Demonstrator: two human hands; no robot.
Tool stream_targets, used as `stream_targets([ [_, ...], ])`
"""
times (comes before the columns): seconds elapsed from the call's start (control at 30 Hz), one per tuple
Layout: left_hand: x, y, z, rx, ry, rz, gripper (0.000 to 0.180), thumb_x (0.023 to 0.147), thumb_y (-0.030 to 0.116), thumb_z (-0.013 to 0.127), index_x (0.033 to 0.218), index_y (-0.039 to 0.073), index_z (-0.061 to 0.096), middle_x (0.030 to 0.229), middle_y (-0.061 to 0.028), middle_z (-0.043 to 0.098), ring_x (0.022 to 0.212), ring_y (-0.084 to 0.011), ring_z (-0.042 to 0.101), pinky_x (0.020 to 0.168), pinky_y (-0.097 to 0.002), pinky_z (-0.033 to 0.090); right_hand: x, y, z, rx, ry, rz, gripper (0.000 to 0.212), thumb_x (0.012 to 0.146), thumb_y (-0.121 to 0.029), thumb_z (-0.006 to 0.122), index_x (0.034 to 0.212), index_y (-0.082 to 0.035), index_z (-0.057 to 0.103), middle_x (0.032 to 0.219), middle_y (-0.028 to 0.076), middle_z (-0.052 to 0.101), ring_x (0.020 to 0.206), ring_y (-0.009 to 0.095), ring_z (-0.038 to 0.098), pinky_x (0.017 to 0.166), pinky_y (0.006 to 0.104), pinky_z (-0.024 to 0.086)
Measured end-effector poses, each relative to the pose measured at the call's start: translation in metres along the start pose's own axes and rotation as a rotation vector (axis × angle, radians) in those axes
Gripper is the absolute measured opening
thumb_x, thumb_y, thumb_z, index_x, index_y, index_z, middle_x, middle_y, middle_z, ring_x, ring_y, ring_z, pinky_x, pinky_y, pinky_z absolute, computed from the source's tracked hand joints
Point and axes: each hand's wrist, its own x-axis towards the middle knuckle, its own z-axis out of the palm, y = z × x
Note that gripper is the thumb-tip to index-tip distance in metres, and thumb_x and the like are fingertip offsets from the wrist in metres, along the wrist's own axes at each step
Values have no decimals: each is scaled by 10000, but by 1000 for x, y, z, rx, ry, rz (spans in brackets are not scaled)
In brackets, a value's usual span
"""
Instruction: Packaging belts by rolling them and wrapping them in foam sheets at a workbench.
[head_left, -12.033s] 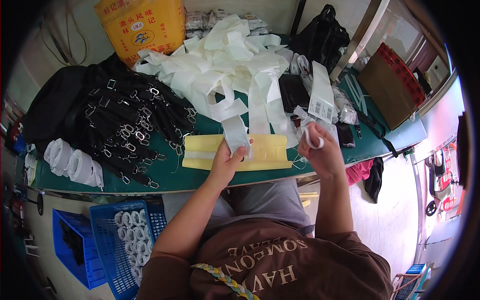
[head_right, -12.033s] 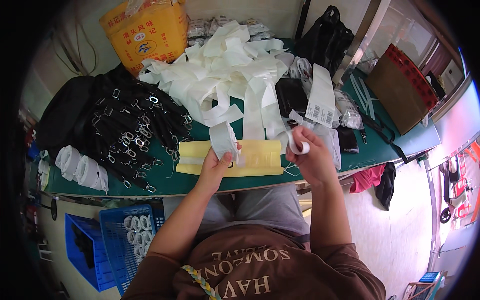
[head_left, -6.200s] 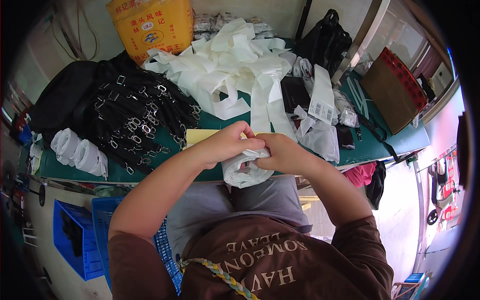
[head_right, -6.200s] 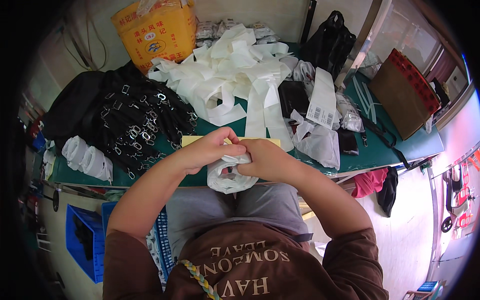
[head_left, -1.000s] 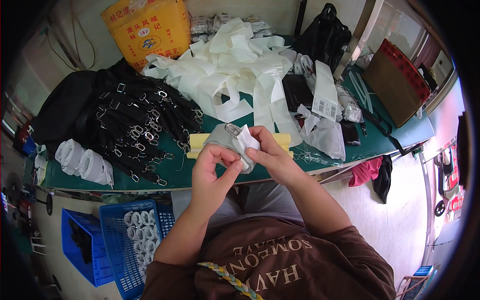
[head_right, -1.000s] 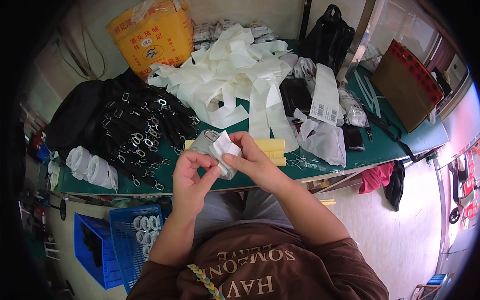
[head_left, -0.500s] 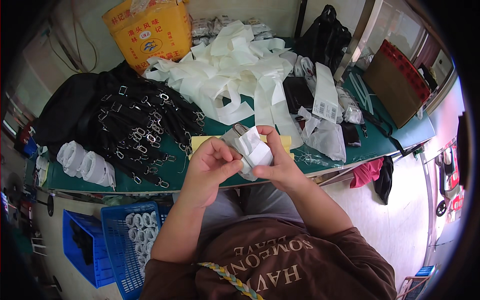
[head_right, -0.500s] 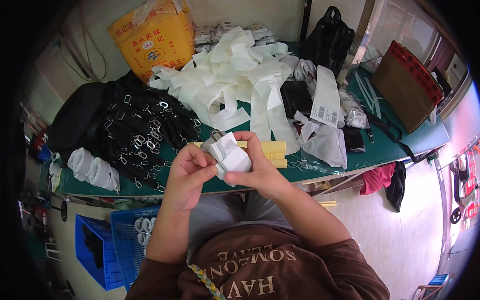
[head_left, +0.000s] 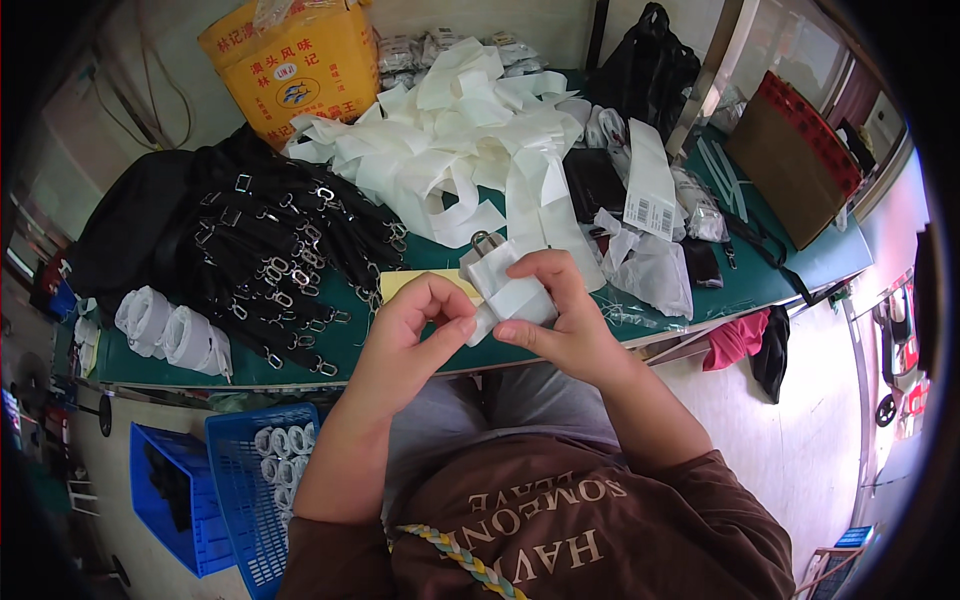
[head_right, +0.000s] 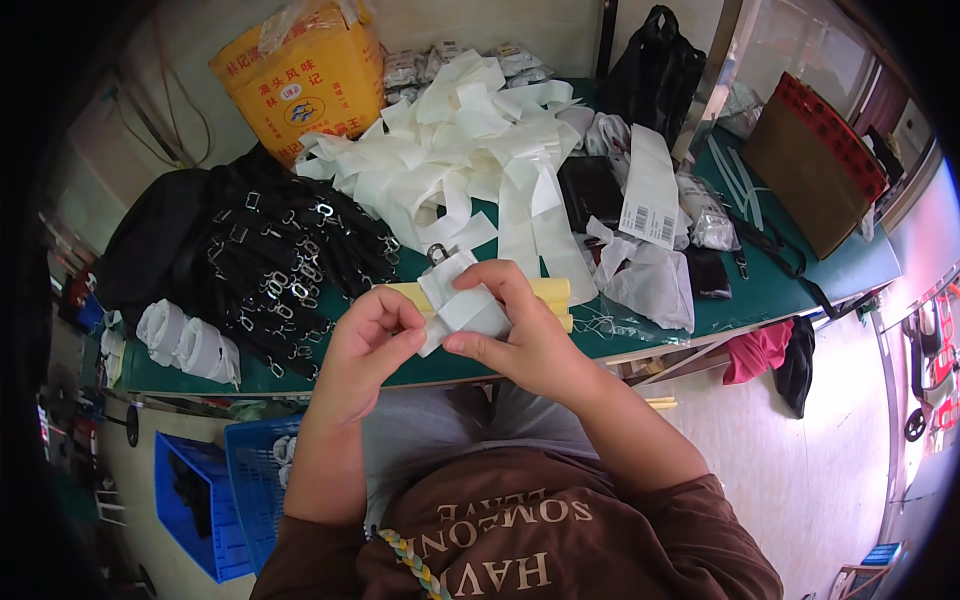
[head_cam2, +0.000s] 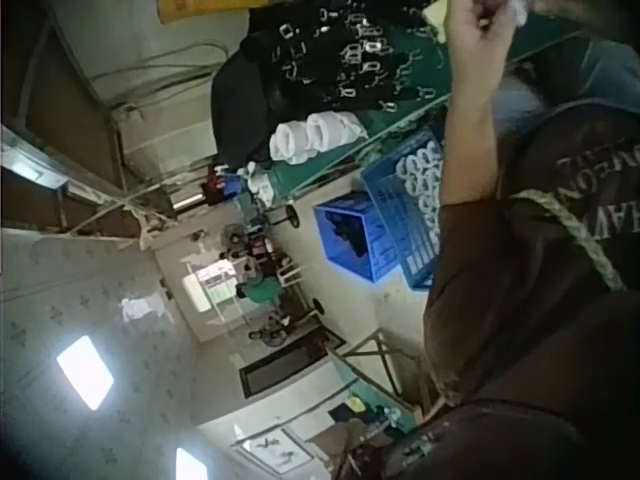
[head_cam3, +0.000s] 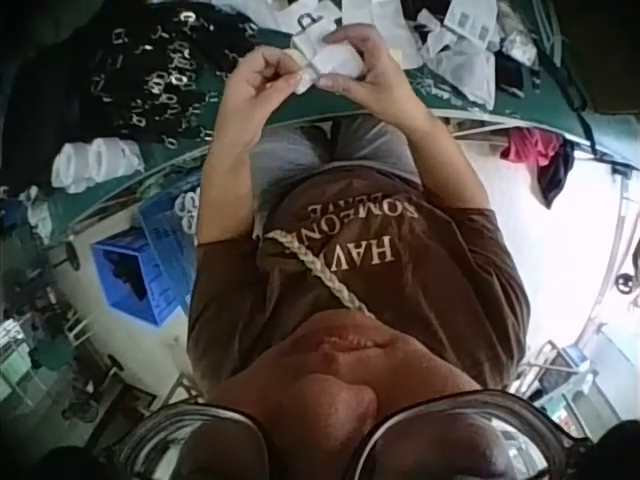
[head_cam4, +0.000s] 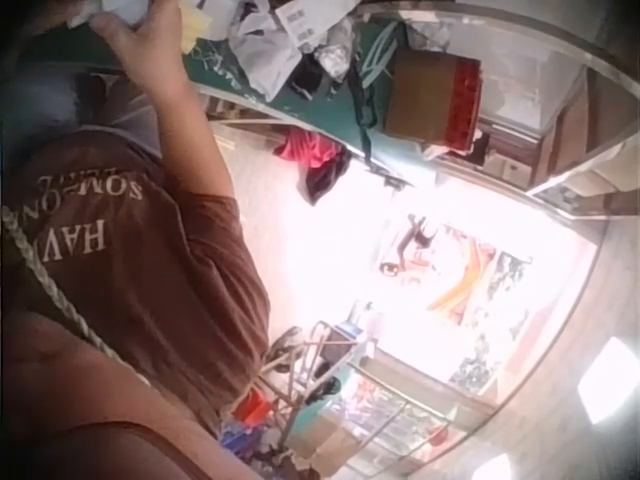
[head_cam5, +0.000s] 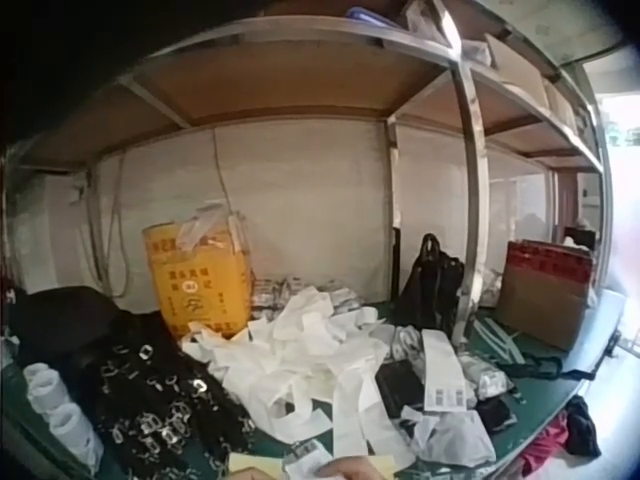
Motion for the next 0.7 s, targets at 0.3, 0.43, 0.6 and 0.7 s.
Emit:
stream_targets([
  [0.3, 1, 5, 0, 55, -187, 44, 281, 803, -21, 592, 1082, -5, 571, 1026, -35, 598, 844, -100, 527, 811, -235, 410, 0, -9, -11, 26, -118, 113, 471, 760, -156, 746, 1123, -51, 464, 1084, 59, 511, 1054, 146, 482, 915, 279, 362],
  [0.43, -3, 13, 7, 173, -181, 98, 277, 759, -42, 610, 1029, 11, 588, 1003, -44, 598, 878, -125, 532, 817, -262, 419, 4, -15, -18, 59, -171, 164, 494, 753, -176, 754, 1134, -51, 464, 1097, 60, 511, 1074, 154, 483, 921, 287, 366],
  [0.6, 0, 10, 14, 831, 7, 381, 259, 669, -51, 655, 906, 45, 609, 863, -54, 588, 840, -200, 542, 753, -300, 430, 7, -17, -21, -1, -239, 196, 528, 724, -151, 771, 1141, -50, 463, 1112, 62, 506, 1080, 161, 484, 936, 291, 361],
  [0.7, 1, 8, 16, 850, 29, 444, 257, 650, -41, 670, 877, 61, 610, 836, -58, 580, 817, -235, 537, 739, -311, 426, 7, -16, -20, -38, -257, 192, 541, 704, -122, 776, 1141, -50, 463, 1115, 61, 504, 1084, 161, 484, 942, 291, 359],
])
